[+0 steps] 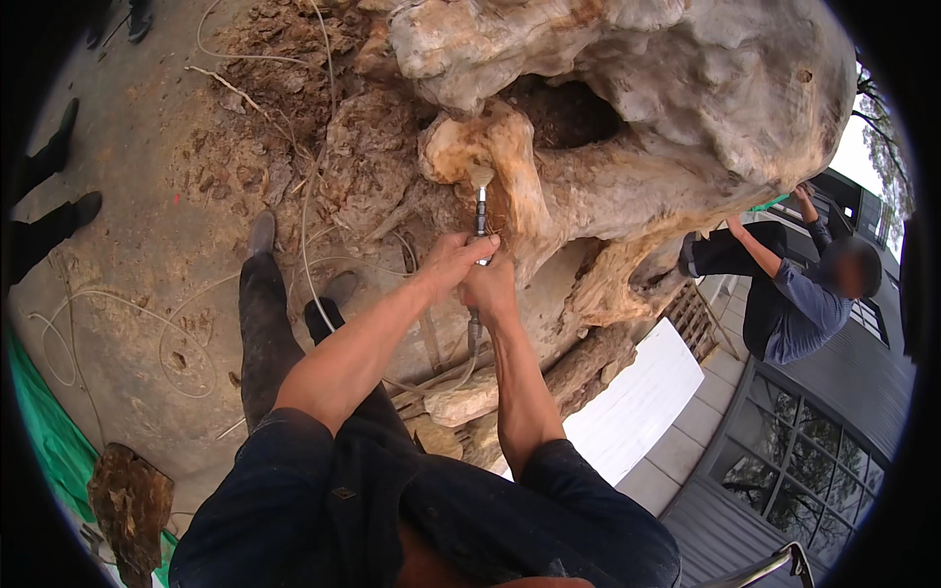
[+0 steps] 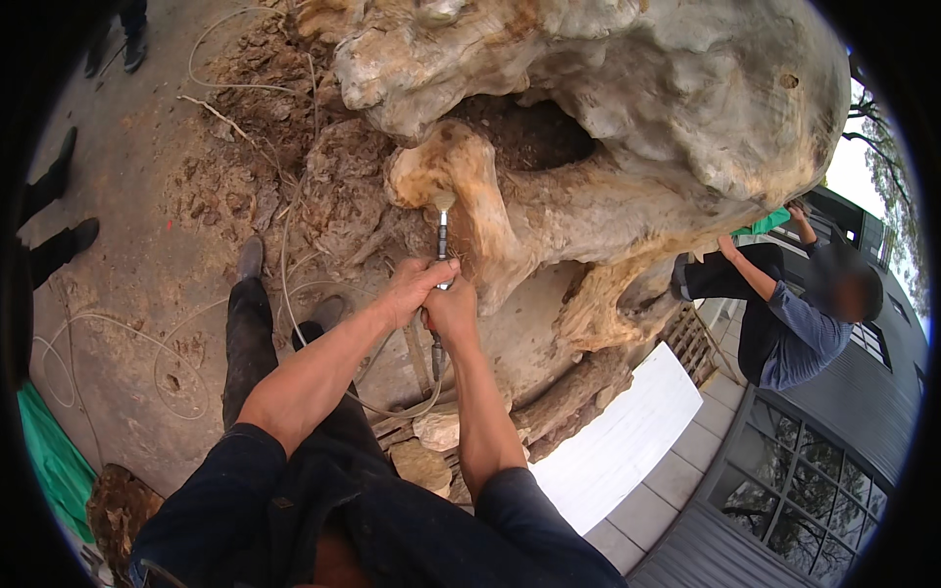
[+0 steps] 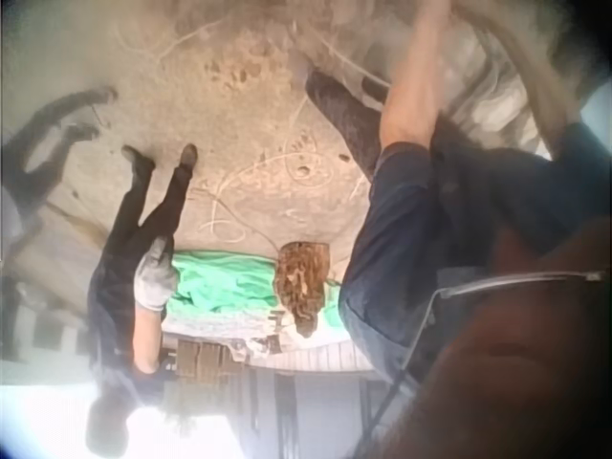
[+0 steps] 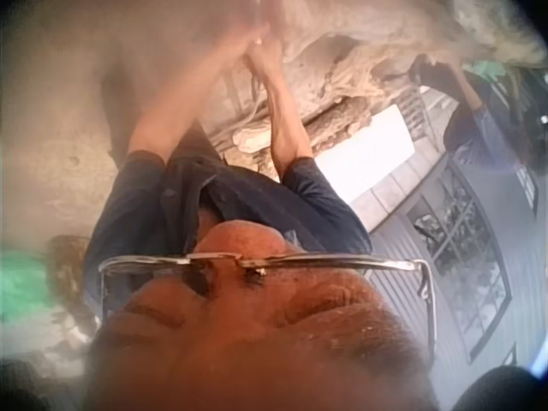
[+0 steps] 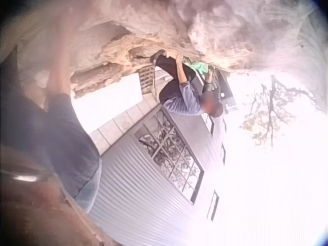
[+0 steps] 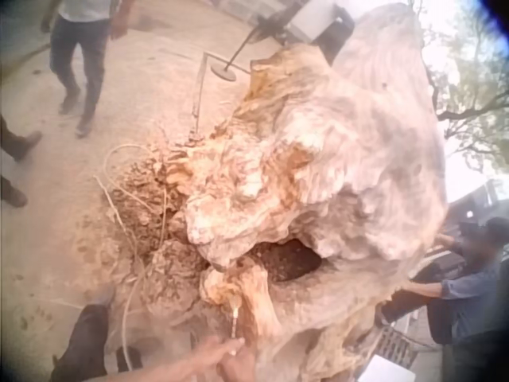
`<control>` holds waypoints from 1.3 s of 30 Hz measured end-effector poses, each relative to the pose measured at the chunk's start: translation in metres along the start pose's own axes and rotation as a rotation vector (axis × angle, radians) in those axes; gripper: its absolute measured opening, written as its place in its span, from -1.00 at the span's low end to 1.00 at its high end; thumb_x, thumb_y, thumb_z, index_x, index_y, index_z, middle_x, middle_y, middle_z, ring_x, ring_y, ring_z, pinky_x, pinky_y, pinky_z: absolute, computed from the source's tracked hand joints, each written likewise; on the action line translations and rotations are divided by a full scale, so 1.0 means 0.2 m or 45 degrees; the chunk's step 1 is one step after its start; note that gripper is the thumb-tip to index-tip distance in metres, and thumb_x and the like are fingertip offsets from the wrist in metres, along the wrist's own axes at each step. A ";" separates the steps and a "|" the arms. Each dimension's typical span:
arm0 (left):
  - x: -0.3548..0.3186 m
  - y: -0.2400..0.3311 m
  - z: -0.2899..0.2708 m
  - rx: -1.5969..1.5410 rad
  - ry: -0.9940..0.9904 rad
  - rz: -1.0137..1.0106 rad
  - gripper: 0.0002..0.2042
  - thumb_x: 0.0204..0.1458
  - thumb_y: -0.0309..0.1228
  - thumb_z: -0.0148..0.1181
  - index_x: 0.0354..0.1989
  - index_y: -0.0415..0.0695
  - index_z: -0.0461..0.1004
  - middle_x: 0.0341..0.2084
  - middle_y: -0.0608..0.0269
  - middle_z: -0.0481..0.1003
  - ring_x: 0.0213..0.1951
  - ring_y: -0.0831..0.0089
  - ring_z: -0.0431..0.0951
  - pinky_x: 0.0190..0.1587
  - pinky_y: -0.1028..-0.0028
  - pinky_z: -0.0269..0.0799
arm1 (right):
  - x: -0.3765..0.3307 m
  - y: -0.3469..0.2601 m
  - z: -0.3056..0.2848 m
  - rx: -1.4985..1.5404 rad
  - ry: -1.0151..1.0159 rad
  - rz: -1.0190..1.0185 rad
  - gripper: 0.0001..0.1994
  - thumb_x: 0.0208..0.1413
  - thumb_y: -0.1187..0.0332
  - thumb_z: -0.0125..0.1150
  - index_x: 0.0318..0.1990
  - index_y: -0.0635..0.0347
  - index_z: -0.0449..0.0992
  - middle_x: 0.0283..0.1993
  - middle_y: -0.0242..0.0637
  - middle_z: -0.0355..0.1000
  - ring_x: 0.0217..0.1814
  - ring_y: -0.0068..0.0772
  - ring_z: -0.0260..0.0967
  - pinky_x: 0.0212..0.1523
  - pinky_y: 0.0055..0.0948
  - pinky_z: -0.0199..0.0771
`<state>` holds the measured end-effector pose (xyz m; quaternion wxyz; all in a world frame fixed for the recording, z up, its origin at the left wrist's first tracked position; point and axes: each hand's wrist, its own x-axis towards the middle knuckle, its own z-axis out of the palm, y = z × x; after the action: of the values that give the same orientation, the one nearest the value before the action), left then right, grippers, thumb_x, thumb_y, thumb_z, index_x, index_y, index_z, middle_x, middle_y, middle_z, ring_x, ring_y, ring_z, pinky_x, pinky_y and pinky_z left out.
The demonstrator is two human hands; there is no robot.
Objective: The person uses a pneumatic chisel to carve and shape a large piece of wood, removing material and refining the surface. The person works on different sections of the wood, adjusting position and tool angle as needed.
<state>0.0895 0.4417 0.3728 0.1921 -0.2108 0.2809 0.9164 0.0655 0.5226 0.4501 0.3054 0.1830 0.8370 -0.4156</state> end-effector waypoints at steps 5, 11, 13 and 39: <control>-0.04 -0.05 0.03 0.041 -0.050 -0.101 -0.62 0.26 -0.06 0.29 -0.26 -0.18 0.53 -0.49 0.28 0.50 -0.61 0.49 0.49 -0.68 0.43 0.33 | -0.04 0.08 -0.03 0.063 0.022 0.091 -0.97 0.11 0.54 0.17 -0.32 0.32 0.49 -0.55 -0.31 0.43 -0.67 -0.49 0.34 -0.68 -0.43 0.23; -0.11 -0.18 0.07 0.042 -0.085 -0.122 -0.64 0.27 -0.07 0.28 -0.25 -0.17 0.52 -0.49 0.31 0.49 -0.60 0.49 0.49 -0.67 0.43 0.33 | -0.13 0.21 -0.10 0.085 0.029 0.179 -0.94 0.09 0.50 0.23 -0.31 0.30 0.50 -0.55 -0.33 0.43 -0.64 -0.50 0.34 -0.66 -0.44 0.25; -0.14 -0.22 0.08 0.006 -0.087 -0.142 -0.65 0.27 -0.07 0.29 -0.26 -0.17 0.53 -0.47 0.32 0.50 -0.55 0.52 0.50 -0.62 0.44 0.34 | -0.15 0.24 -0.11 0.073 0.034 0.199 -0.91 0.09 0.48 0.26 -0.30 0.29 0.51 -0.55 -0.34 0.43 -0.63 -0.51 0.35 -0.65 -0.45 0.28; 0.05 -0.02 0.08 -0.172 -0.014 0.055 -0.64 0.28 -0.12 0.30 -0.11 -0.24 0.58 -0.30 0.31 0.57 -0.30 0.56 0.54 -0.32 0.47 0.47 | 0.04 -0.09 -0.11 -0.140 -0.082 -0.016 -0.91 0.10 0.45 0.21 -0.31 0.28 0.49 -0.60 -0.38 0.37 -0.68 -0.54 0.28 -0.68 -0.46 0.15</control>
<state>0.0793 0.4575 0.3789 0.1590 -0.2122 0.2217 0.9384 0.0419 0.5300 0.4663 0.3392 0.1473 0.8493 -0.3766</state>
